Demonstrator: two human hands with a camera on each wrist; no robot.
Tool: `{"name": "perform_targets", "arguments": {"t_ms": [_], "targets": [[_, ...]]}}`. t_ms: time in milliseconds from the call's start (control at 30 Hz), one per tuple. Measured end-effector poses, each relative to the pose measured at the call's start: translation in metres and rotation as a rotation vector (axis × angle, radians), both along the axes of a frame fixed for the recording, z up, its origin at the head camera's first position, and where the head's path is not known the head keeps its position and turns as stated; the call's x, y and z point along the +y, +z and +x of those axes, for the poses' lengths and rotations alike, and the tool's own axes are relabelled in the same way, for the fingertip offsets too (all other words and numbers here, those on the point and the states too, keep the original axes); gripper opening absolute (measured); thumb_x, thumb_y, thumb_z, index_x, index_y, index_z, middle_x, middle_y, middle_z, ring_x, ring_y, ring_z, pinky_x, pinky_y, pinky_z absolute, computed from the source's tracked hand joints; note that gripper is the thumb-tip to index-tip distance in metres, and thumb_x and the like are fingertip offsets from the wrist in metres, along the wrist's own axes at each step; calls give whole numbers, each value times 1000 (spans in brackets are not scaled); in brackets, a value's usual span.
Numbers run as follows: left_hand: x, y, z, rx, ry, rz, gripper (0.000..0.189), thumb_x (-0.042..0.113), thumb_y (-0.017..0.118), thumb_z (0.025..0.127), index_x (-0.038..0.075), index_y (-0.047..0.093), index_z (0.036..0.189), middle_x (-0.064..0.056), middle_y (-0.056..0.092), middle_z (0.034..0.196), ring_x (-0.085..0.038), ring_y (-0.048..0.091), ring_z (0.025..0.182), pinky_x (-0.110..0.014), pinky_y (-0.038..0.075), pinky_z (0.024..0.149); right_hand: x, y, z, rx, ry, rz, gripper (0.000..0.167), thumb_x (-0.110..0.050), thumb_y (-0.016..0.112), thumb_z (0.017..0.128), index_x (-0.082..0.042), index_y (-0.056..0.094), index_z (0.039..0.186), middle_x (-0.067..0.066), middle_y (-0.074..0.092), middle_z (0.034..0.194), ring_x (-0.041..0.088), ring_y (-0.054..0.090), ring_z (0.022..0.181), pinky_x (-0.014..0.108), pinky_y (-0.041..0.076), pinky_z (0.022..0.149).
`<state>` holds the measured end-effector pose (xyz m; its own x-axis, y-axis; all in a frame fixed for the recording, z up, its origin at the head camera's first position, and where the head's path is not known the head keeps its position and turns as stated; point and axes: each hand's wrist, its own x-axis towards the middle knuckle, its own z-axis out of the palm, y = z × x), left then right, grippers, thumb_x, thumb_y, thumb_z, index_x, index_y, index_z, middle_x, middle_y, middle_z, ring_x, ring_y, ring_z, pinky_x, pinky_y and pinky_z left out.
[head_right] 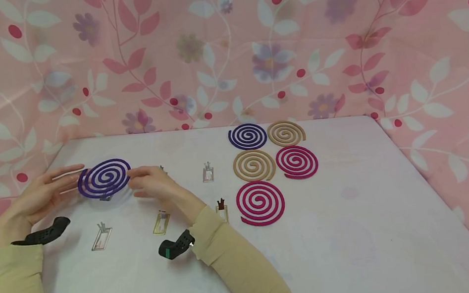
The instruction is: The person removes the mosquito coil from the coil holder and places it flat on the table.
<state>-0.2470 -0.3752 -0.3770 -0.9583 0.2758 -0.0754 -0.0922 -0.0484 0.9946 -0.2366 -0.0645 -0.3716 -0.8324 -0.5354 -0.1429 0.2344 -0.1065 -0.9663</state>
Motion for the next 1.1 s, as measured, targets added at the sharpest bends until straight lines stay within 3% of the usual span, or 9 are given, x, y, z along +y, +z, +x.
{"name": "perform_targets", "arguments": {"t_ms": [200,367,500,733,833,967,1100], "targets": [[11,7,-2,37,84,-52,27,6,56,101,23,70,117,10,73,112,-8,71,96,-19,58,81,4,4,-2,7,-28,-11,40,-3,59,98,2,55,138,14,55,141,15,59,113,40,49,106],[16,11,-2,45,77,-18,28,4,55,101,19,68,121,8,72,115,-9,71,96,-21,58,82,6,5,-4,14,-56,-34,40,0,58,97,3,56,137,16,56,139,20,60,116,40,50,105],[21,13,-2,42,104,-108,29,11,60,100,19,64,128,13,70,115,-6,71,96,-19,58,81,9,6,-6,11,-84,-48,40,1,59,97,3,57,136,16,58,137,25,60,121,39,51,103],[30,14,-4,65,74,-134,39,13,60,100,8,52,138,11,66,118,-5,69,98,-18,57,83,16,10,-9,-4,-149,10,40,-3,66,94,-4,61,134,8,65,128,15,66,106,33,54,98],[35,14,-5,70,96,-185,41,17,61,100,9,52,139,13,65,118,-4,69,99,-17,57,83,19,11,-10,-5,-156,13,41,-2,65,93,-5,61,134,7,65,127,19,67,109,33,54,98],[40,15,-5,74,98,-122,32,12,62,99,15,60,131,10,68,118,-7,70,98,-20,58,84,24,12,-12,-8,-172,-19,40,0,66,92,-4,62,132,7,66,124,24,67,111,32,55,96],[48,15,-6,83,85,-47,28,6,60,99,19,65,123,5,70,116,-10,71,97,-23,58,84,30,14,-16,-9,-201,-65,38,1,67,92,-2,64,129,9,67,121,21,69,103,32,56,94]]}}
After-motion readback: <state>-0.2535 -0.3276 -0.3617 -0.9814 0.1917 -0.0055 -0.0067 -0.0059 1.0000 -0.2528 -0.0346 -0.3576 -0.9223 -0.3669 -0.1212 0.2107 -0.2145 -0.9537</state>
